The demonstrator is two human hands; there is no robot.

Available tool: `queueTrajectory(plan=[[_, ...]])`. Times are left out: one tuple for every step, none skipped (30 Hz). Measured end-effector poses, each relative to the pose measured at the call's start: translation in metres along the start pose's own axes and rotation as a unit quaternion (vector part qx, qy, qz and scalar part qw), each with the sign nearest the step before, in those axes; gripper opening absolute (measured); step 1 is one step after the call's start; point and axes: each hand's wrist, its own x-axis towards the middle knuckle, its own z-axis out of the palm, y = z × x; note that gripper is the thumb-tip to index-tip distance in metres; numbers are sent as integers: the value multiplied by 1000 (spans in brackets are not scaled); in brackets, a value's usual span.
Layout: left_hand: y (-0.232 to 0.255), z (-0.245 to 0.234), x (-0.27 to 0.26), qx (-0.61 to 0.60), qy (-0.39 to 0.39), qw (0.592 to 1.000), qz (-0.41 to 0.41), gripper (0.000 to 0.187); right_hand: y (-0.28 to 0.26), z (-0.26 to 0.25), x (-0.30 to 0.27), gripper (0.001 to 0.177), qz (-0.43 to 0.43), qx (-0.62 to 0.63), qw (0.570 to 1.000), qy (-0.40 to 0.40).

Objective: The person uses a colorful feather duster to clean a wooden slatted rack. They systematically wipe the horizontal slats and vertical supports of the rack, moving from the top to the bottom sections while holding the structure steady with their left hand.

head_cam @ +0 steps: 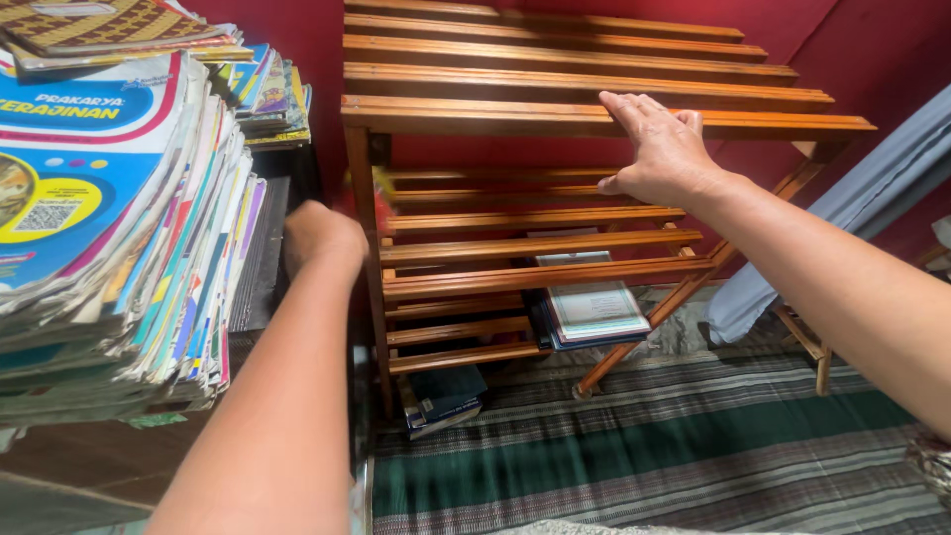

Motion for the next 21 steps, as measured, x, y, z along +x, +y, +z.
queueTrajectory(plan=[[-4,1,-6,-42,49,997,34,26,-1,0,-1,112,0,1,1000,3],[-9,3,-18,-84,100,989,68,27,-2,0,-2,113,-2,-5,1000,7],[-15,5,-32,-125,151,975,102,29,-4,1,-2,113,-3,-10,1000,11],[-17,8,-45,-203,94,975,-11,30,-6,0,0,114,-3,-17,1000,20],[-22,10,-58,-276,33,953,-123,37,-8,1,-1,113,-1,-14,1000,24],[-29,13,-70,-234,49,965,-109,31,-9,1,-2,113,1,-13,1000,26],[-34,18,-80,-191,65,975,-95,28,-9,1,-2,113,3,-13,1000,28],[-39,21,-87,-141,77,983,-86,28,-10,2,-4,112,6,-9,1000,24],[-39,23,-87,-156,78,979,-104,27,-9,2,-5,111,9,-6,1000,20],[-34,24,-83,-172,81,974,-121,28,-10,1,-5,110,11,-3,1000,20],[-28,24,-81,-189,84,969,-137,31,-11,1,-5,110,2,-5,1000,29],[-23,23,-80,-204,101,971,-72,30,-11,2,-6,109,-5,-8,999,40],[-21,23,-78,-217,118,969,-8,29,-10,2,-7,109,-12,-11,999,50],[-18,24,-76,-226,133,963,57,29,-9,4,-7,109,-18,-9,998,55],[-16,24,-71,-216,136,965,66,31,-7,5,-6,110,-25,-8,998,61],[-17,23,-62,-206,141,965,76,34,-6,5,-5,111,-33,-7,997,67],[-18,21,-52,-196,146,966,86,37,-6,6,-6,110,-28,-8,998,62],[-17,18,-40,-293,100,950,-41,35,-6,6,-6,110,-26,-9,998,59],[-14,13,-27,-383,50,907,-167,35,-6,6,-6,109,-23,-11,998,56],[-15,11,-23,-460,-2,839,-291,38,-6,6,-6,109,-28,-9,998,61],[-18,11,-23,-373,10,904,-208,33,-6,5,-4,109,-33,-8,997,66]])
